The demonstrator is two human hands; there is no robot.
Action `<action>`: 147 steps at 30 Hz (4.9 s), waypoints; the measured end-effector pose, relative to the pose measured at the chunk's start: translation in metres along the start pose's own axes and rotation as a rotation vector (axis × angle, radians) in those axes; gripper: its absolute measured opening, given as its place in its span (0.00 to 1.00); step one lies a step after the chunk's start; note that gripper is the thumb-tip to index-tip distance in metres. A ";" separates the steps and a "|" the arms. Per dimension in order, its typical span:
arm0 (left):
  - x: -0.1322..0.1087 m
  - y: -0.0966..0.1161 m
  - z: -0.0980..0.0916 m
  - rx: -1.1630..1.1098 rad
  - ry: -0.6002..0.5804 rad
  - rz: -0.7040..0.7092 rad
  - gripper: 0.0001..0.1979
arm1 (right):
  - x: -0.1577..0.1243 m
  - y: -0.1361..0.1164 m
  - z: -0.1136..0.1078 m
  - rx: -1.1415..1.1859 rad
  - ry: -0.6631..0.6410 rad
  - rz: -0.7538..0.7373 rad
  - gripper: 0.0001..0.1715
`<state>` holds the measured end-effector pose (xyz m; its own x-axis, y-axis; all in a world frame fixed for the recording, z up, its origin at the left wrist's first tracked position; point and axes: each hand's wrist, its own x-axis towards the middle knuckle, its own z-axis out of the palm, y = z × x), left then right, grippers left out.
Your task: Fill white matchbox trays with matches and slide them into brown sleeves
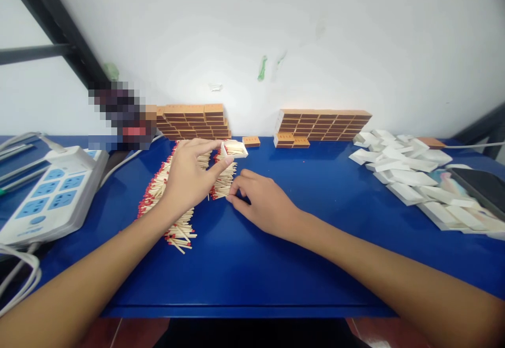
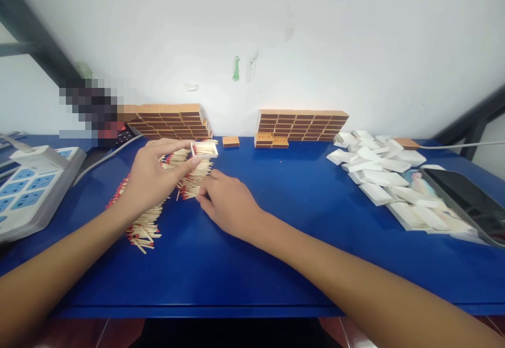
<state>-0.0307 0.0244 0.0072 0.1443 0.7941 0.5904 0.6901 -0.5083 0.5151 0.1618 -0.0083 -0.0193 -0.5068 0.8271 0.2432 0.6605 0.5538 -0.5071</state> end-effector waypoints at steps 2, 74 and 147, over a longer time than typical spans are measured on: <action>0.000 -0.001 0.000 -0.002 0.001 -0.004 0.16 | -0.002 0.002 -0.007 0.000 -0.053 -0.031 0.04; -0.004 -0.003 0.004 -0.150 -0.172 0.082 0.18 | 0.013 0.041 -0.037 0.201 0.258 -0.053 0.06; 0.006 -0.010 -0.013 0.345 -0.322 0.280 0.16 | -0.005 0.024 -0.022 0.053 -0.139 -0.106 0.06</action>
<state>-0.0464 0.0303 0.0138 0.5283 0.7334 0.4278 0.7790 -0.6191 0.0994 0.1922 0.0033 -0.0142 -0.6462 0.7410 0.1824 0.5711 0.6281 -0.5286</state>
